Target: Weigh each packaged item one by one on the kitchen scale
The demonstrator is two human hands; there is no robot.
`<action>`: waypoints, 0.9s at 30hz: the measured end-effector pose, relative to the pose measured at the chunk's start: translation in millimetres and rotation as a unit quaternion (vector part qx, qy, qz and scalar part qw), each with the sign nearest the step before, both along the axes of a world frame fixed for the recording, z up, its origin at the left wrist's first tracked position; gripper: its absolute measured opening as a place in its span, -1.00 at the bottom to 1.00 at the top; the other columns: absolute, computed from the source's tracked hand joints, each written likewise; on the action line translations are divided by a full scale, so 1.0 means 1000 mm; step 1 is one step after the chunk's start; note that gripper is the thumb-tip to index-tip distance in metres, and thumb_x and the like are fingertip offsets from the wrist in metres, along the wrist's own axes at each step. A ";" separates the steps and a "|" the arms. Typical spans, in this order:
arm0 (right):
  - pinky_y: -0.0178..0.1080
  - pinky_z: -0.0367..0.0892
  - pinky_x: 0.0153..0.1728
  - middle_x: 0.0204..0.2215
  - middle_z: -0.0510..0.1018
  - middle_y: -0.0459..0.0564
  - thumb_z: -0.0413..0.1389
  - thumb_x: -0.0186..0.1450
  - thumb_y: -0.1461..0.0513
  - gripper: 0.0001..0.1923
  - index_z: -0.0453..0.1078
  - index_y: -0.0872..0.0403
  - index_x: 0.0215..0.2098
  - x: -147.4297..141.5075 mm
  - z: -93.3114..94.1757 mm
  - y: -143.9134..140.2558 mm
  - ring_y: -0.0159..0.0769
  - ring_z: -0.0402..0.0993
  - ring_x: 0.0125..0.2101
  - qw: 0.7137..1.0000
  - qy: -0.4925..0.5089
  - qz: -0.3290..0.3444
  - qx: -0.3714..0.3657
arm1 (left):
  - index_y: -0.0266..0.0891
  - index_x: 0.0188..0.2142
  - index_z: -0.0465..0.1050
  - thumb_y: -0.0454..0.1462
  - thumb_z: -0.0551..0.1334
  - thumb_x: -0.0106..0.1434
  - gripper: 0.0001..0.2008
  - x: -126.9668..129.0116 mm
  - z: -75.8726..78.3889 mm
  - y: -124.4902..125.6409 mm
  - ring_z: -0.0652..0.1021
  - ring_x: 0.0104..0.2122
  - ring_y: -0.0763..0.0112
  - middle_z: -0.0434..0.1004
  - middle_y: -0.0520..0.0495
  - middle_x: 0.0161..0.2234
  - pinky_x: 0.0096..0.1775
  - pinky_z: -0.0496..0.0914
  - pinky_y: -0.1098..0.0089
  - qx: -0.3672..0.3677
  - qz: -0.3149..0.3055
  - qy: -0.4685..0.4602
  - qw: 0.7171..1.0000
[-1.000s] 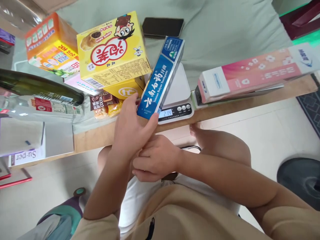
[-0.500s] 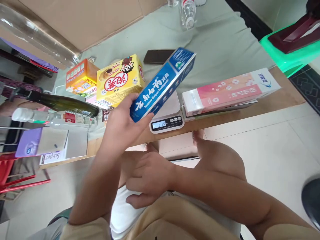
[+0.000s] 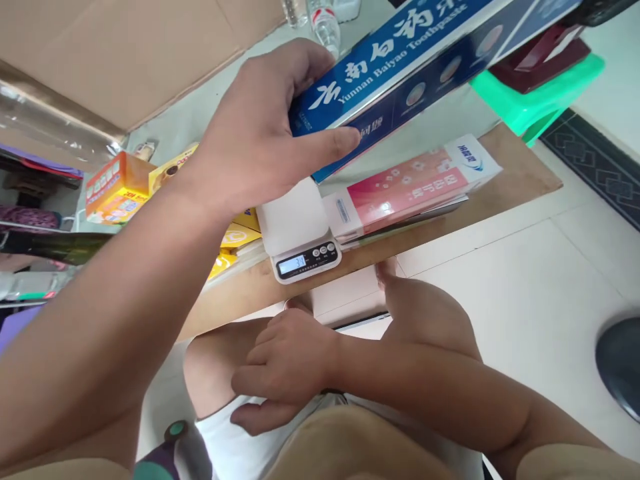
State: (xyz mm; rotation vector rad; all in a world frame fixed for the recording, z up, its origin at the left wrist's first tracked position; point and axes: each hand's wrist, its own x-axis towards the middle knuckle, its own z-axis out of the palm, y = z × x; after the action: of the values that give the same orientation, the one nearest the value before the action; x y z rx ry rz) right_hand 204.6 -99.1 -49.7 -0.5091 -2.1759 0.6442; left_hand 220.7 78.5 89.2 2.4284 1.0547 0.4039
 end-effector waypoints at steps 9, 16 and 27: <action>-0.28 -0.09 -0.61 -0.70 0.35 -0.18 0.04 0.39 -0.07 -0.54 0.28 0.03 -0.54 0.003 0.014 0.004 -0.37 0.32 -0.59 0.995 -0.071 0.043 -0.058 | -0.41 0.16 0.48 -0.35 0.39 0.21 -0.49 0.044 -0.003 0.014 0.55 0.05 0.02 0.50 -0.11 -0.04 0.19 0.41 -0.07 0.035 -0.029 0.079 0.996; -0.28 -0.09 -0.59 -0.68 0.38 -0.16 -0.07 0.44 -0.19 -0.41 0.32 0.02 -0.52 0.002 0.012 0.003 -0.36 0.33 -0.57 0.997 -0.051 0.033 -0.053 | -0.26 0.17 0.45 -0.11 0.35 0.15 -0.40 0.010 0.005 0.016 0.56 -0.01 0.03 0.47 -0.08 -0.07 0.08 0.44 -0.10 0.076 -0.115 0.022 0.990; -0.24 0.15 -0.51 -0.71 0.08 -0.17 -0.09 0.43 -0.02 -0.52 0.25 0.01 -0.57 0.056 0.024 0.009 -0.42 0.10 -0.63 0.930 0.211 -0.278 0.114 | -0.17 0.11 0.53 -0.08 0.48 0.05 -0.38 -0.042 -0.009 -0.023 0.57 -0.14 0.12 0.62 -0.12 -0.05 -0.03 0.49 0.16 -0.063 -0.051 -0.031 0.996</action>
State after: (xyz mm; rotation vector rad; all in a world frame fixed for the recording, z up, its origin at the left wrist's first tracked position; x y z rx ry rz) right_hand 260.3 -89.7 -25.3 -0.7444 -1.5682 0.1622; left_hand 178.9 55.3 80.1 2.3296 0.8992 0.3646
